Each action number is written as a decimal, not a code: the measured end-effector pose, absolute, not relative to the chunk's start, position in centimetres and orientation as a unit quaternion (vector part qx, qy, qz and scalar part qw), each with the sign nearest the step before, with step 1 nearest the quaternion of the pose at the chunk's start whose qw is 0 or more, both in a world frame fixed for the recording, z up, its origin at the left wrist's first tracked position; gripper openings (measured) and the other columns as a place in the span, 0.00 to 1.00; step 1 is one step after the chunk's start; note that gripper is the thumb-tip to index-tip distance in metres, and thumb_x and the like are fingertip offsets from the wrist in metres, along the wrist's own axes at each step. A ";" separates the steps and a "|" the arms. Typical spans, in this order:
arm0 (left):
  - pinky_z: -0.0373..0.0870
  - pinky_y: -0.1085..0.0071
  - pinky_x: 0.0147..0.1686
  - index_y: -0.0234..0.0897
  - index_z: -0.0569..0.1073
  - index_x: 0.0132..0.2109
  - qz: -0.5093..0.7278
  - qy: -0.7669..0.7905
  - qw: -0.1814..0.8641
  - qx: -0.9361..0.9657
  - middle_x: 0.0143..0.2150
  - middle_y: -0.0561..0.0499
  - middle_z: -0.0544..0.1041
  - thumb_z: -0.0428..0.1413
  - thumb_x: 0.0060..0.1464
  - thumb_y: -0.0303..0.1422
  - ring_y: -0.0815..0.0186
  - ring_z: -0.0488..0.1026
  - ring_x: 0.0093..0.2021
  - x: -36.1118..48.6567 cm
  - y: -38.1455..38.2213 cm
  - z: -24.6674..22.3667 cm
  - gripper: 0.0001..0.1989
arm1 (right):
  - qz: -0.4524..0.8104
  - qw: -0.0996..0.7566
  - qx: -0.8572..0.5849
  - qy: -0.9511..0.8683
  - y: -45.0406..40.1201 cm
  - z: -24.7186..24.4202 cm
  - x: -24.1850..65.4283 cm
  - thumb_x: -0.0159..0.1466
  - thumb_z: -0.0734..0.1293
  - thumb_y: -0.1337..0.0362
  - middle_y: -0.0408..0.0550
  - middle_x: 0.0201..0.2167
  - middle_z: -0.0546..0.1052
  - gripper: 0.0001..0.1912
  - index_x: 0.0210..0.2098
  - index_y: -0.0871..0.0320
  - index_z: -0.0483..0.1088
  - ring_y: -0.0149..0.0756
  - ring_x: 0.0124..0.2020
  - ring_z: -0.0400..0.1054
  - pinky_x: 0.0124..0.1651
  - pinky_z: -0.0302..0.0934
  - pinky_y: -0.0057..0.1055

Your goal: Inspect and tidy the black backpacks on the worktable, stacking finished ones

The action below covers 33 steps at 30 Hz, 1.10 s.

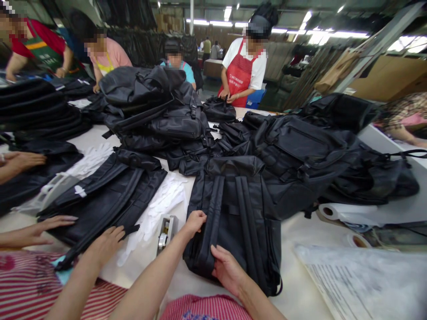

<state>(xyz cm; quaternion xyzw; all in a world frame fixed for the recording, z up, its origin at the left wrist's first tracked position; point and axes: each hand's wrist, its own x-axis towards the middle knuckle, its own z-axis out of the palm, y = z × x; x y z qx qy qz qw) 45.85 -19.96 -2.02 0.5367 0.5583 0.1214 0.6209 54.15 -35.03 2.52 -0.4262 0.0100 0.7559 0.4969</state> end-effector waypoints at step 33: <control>0.72 0.65 0.32 0.37 0.60 0.54 0.117 0.560 0.754 0.324 0.28 0.50 0.75 0.57 0.40 0.58 0.57 0.78 0.32 38.8 -36.0 6.0 0.40 | 0.736 0.510 -0.445 0.017 -37.0 3.1 55.8 0.48 0.77 0.57 0.44 0.30 0.78 0.17 0.31 0.56 0.70 0.35 0.33 0.70 0.40 0.61 0.34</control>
